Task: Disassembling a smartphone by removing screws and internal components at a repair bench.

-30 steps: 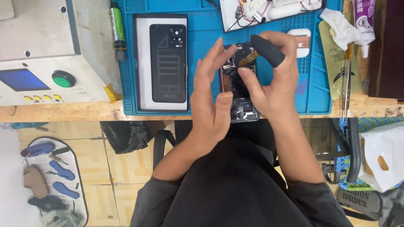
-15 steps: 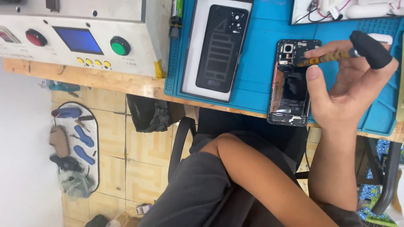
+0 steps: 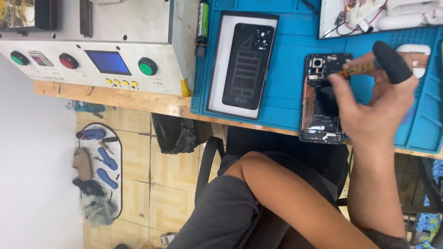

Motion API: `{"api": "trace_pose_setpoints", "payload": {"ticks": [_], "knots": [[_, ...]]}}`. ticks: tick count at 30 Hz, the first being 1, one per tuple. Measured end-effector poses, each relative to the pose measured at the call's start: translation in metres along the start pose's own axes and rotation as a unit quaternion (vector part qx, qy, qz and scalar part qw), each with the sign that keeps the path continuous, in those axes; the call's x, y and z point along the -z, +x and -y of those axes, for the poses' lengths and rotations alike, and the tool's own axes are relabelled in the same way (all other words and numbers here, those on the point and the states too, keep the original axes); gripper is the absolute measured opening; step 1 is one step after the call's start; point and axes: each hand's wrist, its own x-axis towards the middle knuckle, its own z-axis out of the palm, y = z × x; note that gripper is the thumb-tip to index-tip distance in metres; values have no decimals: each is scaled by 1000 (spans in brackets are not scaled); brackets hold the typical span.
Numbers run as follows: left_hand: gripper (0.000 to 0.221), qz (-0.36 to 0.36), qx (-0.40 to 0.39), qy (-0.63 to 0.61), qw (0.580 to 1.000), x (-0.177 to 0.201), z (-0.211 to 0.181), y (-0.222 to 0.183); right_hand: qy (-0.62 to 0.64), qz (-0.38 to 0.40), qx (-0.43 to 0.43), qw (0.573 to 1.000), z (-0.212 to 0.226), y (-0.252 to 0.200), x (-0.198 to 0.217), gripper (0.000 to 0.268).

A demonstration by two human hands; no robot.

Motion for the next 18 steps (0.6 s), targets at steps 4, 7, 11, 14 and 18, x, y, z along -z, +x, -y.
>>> {"api": "trace_pose_setpoints", "payload": {"ticks": [4, 7, 11, 14, 18], "knots": [[14, 2, 28, -20, 999, -4, -1, -2, 38, 33, -2, 999, 16, 11, 6, 60], [13, 18, 36, -60, 997, -27, -5, 7, 80, -39, -50, 995, 5, 7, 1, 52], [12, 46, 53, -103, 992, -43, 6, 14, 40, -88, -53, 994, 5, 8, 4, 42], [29, 116, 72, -13, 991, -32, 28, 35, 12, -56, -14, 998, 10, 8, 6, 44], [44, 232, 86, -20, 969, -31, 31, 38, -88, -64, 48, 993, 7, 16, 7, 34]]}}
